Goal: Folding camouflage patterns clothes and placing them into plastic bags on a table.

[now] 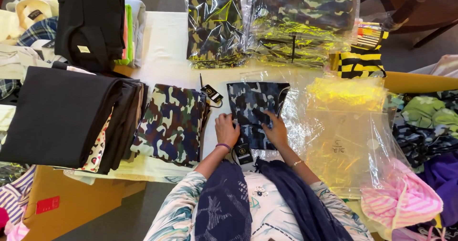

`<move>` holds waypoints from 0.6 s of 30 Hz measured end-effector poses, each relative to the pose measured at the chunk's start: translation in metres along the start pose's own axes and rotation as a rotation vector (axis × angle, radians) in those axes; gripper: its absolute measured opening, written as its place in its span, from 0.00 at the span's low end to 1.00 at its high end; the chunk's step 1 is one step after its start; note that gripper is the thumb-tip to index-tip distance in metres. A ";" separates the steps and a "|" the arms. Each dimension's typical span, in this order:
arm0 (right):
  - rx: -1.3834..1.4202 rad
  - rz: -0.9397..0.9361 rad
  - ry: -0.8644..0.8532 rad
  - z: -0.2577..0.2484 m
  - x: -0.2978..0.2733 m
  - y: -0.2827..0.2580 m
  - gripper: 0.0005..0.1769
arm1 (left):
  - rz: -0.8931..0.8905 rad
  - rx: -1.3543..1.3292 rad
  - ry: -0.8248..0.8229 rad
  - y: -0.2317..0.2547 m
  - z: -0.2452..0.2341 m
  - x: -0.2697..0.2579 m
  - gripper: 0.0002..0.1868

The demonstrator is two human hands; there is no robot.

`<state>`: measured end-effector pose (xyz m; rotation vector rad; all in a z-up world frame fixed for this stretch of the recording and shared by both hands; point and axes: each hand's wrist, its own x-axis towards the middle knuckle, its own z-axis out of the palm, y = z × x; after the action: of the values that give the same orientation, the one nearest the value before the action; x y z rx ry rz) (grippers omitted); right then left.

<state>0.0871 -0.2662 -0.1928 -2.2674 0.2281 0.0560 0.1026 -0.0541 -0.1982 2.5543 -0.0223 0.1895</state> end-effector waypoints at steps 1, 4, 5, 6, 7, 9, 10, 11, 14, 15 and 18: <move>-0.001 0.001 -0.002 0.004 0.002 0.009 0.32 | -0.002 0.000 -0.001 0.003 -0.003 0.002 0.25; 0.030 -0.135 0.094 0.007 0.005 0.019 0.25 | 0.079 0.109 0.011 0.003 0.004 0.005 0.22; 0.066 -0.057 0.063 0.003 0.004 0.011 0.24 | -0.035 -0.016 -0.130 -0.003 0.016 0.005 0.21; 0.103 0.022 0.032 -0.001 0.002 0.003 0.22 | -0.146 -0.140 -0.271 -0.009 0.028 0.005 0.21; 0.103 0.022 0.033 0.000 0.003 0.004 0.22 | -0.146 -0.141 -0.271 -0.008 0.027 0.006 0.21; 0.088 -0.003 0.048 0.001 0.004 0.006 0.22 | -0.250 -0.200 -0.409 -0.005 0.025 0.007 0.24; 0.089 -0.003 0.049 0.002 0.004 0.006 0.22 | -0.249 -0.200 -0.409 0.000 0.018 0.006 0.24; 0.099 -0.009 0.053 0.002 0.004 0.006 0.22 | -0.167 -0.091 -0.296 0.005 0.011 0.005 0.24; 0.116 -0.010 0.052 0.002 0.003 0.006 0.22 | -0.064 -0.033 -0.156 -0.006 0.020 0.007 0.23; 0.120 -0.007 0.044 0.001 0.004 0.006 0.21 | -0.048 -0.083 -0.126 -0.014 0.028 0.009 0.22; 0.128 -0.006 0.048 0.002 0.004 0.007 0.21 | -0.125 -0.019 -0.244 -0.001 0.010 0.016 0.20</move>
<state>0.0902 -0.2694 -0.2001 -2.1436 0.2437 -0.0160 0.1197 -0.0583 -0.2044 2.5346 0.0419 -0.1699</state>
